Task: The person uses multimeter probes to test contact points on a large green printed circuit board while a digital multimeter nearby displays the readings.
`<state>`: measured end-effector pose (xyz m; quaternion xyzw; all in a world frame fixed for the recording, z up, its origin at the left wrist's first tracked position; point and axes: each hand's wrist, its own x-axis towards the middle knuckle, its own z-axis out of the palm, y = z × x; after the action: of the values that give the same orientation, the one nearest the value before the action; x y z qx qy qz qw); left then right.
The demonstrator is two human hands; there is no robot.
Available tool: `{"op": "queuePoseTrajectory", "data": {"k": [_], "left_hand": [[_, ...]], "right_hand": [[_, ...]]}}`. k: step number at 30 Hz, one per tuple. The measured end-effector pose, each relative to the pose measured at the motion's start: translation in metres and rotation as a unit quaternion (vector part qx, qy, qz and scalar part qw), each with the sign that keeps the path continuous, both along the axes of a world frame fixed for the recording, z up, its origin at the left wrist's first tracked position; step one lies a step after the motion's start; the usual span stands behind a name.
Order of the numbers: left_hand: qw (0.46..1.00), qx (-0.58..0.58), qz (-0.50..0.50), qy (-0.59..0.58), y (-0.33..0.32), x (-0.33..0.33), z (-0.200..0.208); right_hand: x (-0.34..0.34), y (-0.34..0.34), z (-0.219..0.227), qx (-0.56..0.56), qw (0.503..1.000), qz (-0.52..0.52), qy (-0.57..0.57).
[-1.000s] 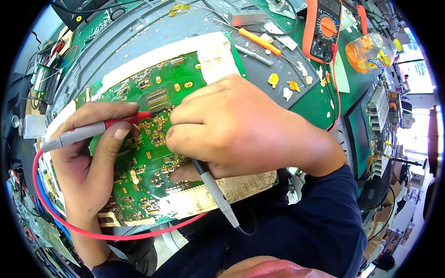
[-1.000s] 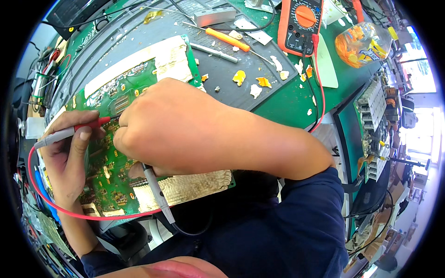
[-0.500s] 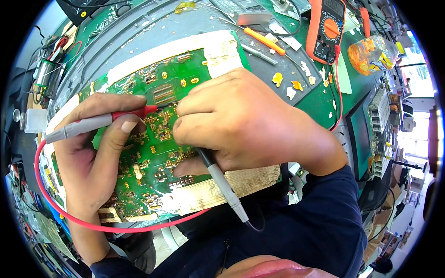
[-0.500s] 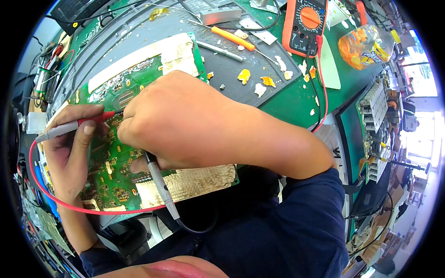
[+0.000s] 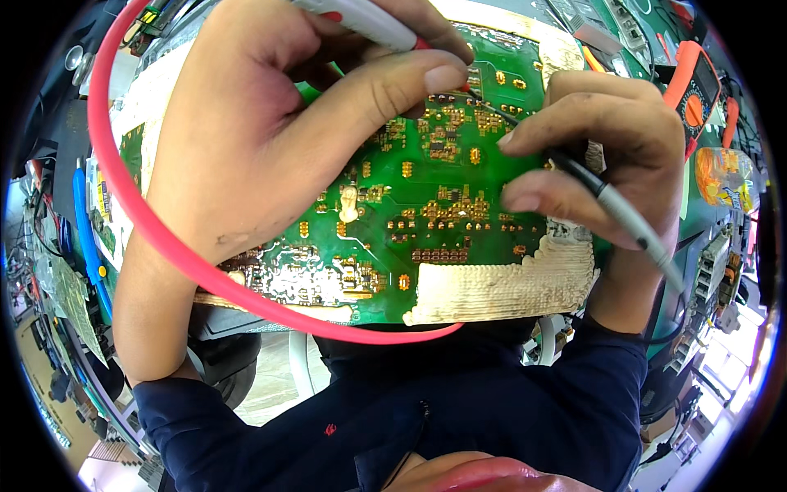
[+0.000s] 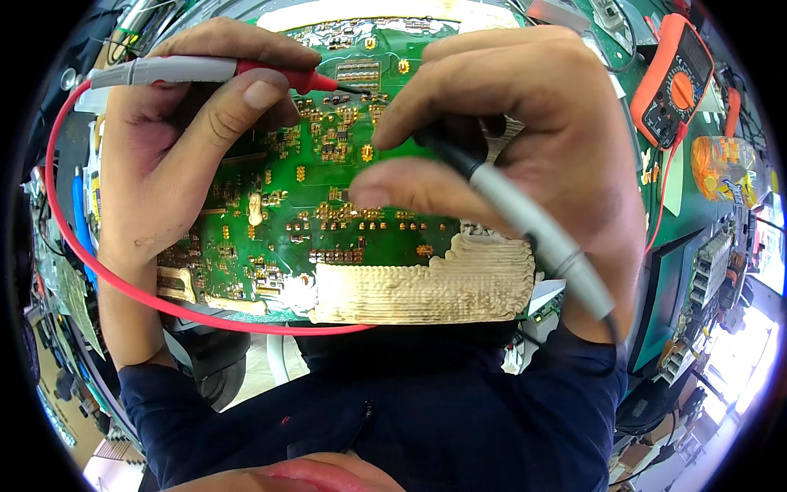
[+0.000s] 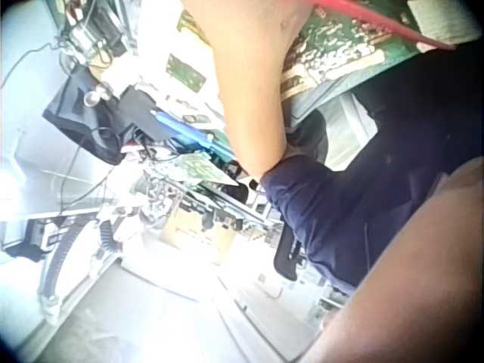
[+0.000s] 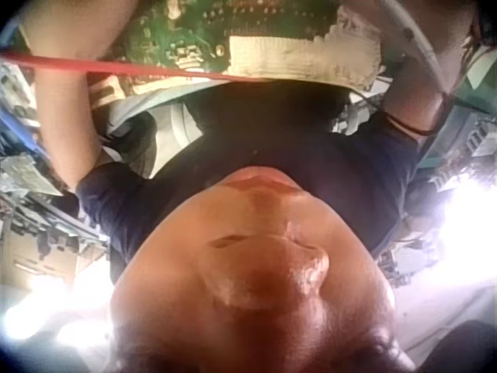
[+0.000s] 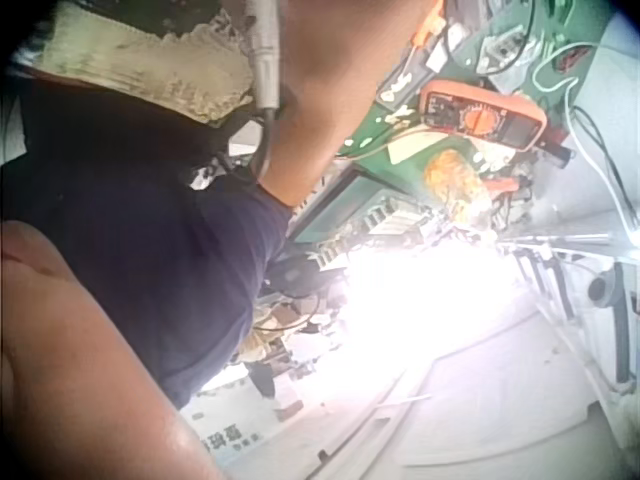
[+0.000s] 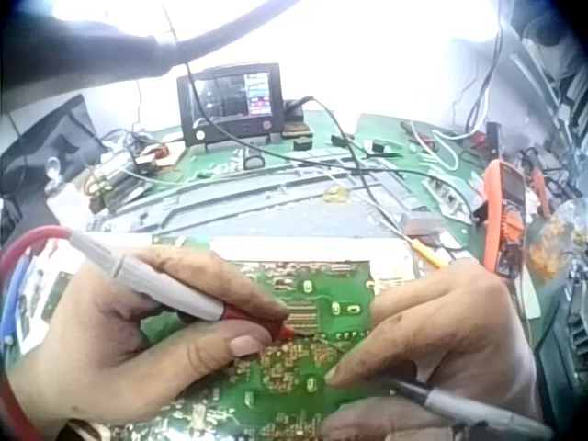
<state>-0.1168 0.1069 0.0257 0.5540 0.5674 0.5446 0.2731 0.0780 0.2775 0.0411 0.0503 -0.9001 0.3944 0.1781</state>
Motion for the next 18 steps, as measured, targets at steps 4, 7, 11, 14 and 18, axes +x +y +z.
{"op": "queuePoseTrajectory", "data": {"k": [4, 7, 11, 14, 18], "left_hand": [[0.994, 0.045, 0.049, 0.089, 0.004, 0.019, 0.006], [0.988, 0.071, 0.076, 0.111, 0.007, 0.027, 0.003], [0.988, -0.011, -0.013, 0.153, 0.005, 0.007, 0.016], [0.988, -0.028, -0.007, 0.153, -0.003, 0.003, 0.013], [0.98, -0.011, 0.01, 0.197, -0.01, 0.002, 0.018]], "right_hand": [[0.01, 0.01, 0.002, -0.093, 0.994, -0.034, 0.053], [0.02, 0.034, 0.006, -0.1, 0.989, -0.061, 0.088], [0.02, 0.024, 0.007, -0.012, 0.984, -0.179, 0.014], [-0.006, -0.009, 0.007, -0.125, 0.943, -0.307, -0.01], [-0.006, -0.009, 0.01, -0.136, 0.937, -0.321, -0.021]]}}
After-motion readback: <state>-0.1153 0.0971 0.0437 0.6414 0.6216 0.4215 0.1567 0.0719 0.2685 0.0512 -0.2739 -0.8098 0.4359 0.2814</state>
